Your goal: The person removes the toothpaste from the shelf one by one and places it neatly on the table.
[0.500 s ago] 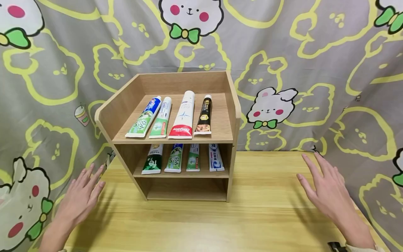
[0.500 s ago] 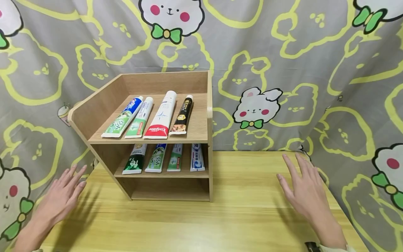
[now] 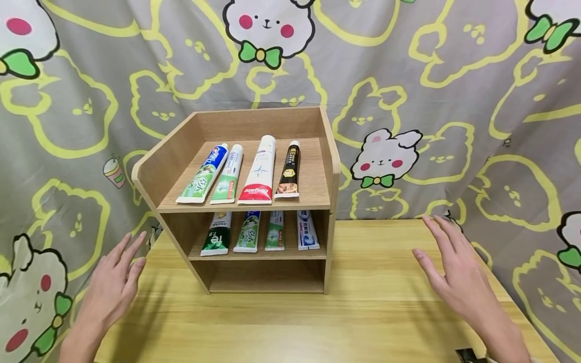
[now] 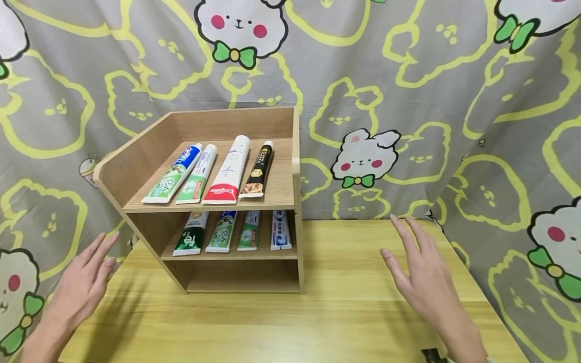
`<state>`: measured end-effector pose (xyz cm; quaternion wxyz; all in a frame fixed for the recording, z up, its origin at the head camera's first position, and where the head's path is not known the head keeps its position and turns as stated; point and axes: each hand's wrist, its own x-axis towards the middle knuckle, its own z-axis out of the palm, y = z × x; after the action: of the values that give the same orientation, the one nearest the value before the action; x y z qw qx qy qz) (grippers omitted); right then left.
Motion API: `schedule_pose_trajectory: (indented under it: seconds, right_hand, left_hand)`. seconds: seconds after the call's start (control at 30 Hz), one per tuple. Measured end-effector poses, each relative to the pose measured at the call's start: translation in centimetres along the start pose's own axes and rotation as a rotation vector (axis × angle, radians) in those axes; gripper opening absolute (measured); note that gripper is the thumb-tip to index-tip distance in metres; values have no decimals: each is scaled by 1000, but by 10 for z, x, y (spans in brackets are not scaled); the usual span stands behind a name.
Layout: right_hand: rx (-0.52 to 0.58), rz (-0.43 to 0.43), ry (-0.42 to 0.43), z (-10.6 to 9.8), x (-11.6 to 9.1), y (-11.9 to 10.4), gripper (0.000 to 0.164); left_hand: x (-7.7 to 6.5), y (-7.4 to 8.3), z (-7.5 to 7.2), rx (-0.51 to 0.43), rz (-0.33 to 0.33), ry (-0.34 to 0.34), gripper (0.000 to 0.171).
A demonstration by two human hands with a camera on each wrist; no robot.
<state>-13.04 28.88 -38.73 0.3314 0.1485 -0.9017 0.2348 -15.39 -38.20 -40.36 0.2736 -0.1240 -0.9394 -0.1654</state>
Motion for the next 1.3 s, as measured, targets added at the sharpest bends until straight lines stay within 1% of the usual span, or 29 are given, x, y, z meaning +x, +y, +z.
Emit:
schedule_pose_trajectory:
  seconds: [0.07,0.17,0.3,0.37,0.43,0.53,0.63,0.73,0.77,0.8,0.93,1.0,1.03,1.1,1.17,1.3]
  right_hand:
    - [20,-8,7,-1,3,-7,72]
    - [39,-29,26,-2,6,-15,70]
    - [66,-52,49,-5,11,-26,67]
    - [83,-70,66,-7,13,-32,64]
    - [105,-94,90,-7,15,-39,62]
    - [135,-151,146,-7,21,-50,65]
    - [174,-200,205,-6,27,-64,67]
    - [221,-242,240,-6,33,-78,66]
    - [240,-255,246,-6,35,-83,65]
    - [257,-267,251,-5,37,-88,64]
    - [323,-297,251,0,43,-105,62]
    - [356,-313,250,3,46,-113,61]
    - [371,-319,248,4,48,-116,60]
    - [403,-329,247,7,50,-123,59]
    - [429,-337,248,9,52,-129,59]
    - [478,-345,253,11,56,-139,57]
  left_hand:
    - [5,7,-3,-10,3,33,51]
    - [11,16,-9,-29,-17,46,51]
    - [18,28,-19,-93,-47,61,52]
    - [21,34,-23,-133,-44,82,53]
    - [23,41,-28,-167,-32,114,53]
    - [29,52,-36,-209,-5,172,53]
    - [36,64,-45,-237,-19,229,52]
    - [44,74,-52,-256,-25,295,51]
    - [48,76,-55,-258,-19,316,50]
    - [51,77,-56,-257,4,344,49]
    - [69,82,-60,-255,143,462,51]
    - [78,86,-62,-264,198,514,53]
    - [82,88,-63,-272,214,531,54]
    - [88,93,-67,-295,224,548,55]
    - [94,98,-70,-320,224,549,56]
    - [103,103,-73,-383,210,514,53]
